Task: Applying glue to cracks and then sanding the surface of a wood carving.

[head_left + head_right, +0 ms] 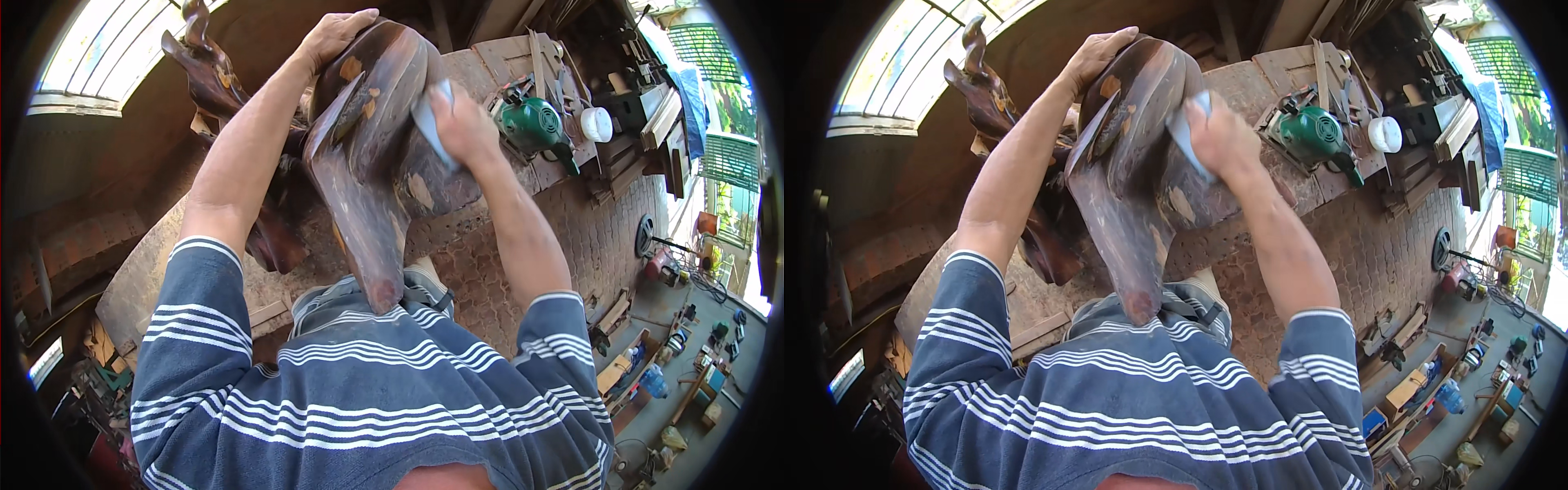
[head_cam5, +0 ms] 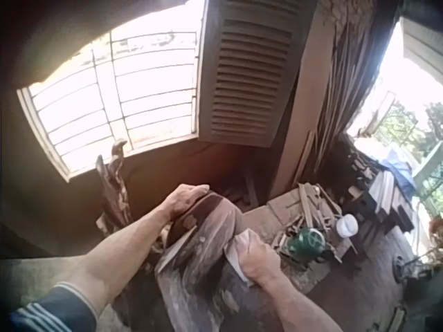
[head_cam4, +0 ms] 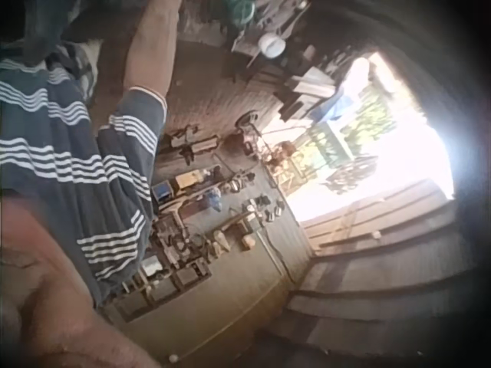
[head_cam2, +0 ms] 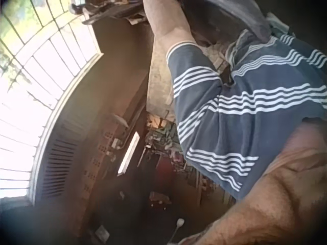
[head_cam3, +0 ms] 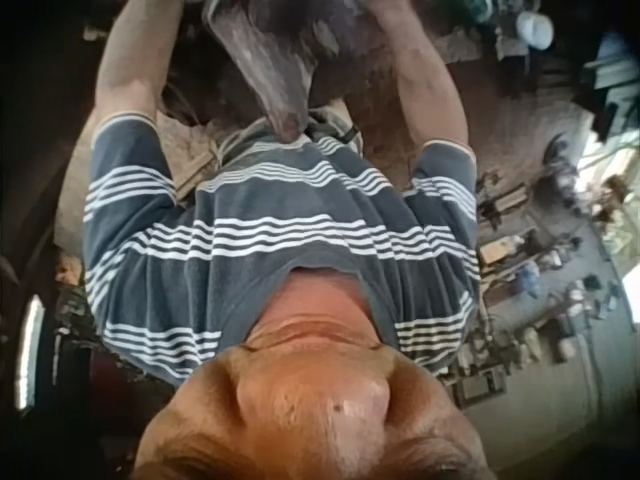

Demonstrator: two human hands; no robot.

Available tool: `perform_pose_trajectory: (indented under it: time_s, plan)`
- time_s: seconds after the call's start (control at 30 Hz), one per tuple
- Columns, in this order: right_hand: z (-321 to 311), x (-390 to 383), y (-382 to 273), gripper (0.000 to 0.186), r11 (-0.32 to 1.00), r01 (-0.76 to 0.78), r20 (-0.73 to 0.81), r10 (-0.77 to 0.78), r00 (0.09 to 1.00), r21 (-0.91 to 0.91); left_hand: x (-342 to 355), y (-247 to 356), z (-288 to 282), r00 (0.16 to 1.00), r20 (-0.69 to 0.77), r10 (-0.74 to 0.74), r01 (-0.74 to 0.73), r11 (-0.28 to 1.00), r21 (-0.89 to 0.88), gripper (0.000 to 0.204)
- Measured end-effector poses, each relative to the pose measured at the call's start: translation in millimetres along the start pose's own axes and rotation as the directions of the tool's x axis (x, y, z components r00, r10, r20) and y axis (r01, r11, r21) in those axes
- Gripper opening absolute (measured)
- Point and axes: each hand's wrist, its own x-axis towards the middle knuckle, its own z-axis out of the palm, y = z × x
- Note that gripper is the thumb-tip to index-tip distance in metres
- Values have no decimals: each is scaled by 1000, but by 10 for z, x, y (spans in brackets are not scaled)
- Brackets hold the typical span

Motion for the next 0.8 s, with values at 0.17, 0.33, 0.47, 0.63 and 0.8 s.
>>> perform_pose_trajectory:
  time_s: [0.17, 0.33, 0.47, 0.63, 0.8]
  plan:
    - [112, -160, 8, 77, 999, 30, -75, -32, 997, -28, 14, -85, -53, 998, -19, 52, -50, 995, 88, 54]
    - [37, -756, 155, 83, 984, 162, -1, -163, 987, -76, -25, -87, -17, 999, -21, 49, -47, 994, 102, 51]
    - [87, -703, 168, 76, 987, 144, -8, -145, 989, -74, -25, -40, -40, 1000, -17, 8, -7, 998, 58, 51]
    - [212, 343, -18, 60, 998, 48, -89, -44, 995, 45, -31, -22, -72, 999, -24, 38, -36, 996, 83, 50]
    - [143, 1295, -39, 69, 938, -33, 54, 15, 998, 344, 67, -70, 29, 998, 12, 61, -61, 997, 43, 50]
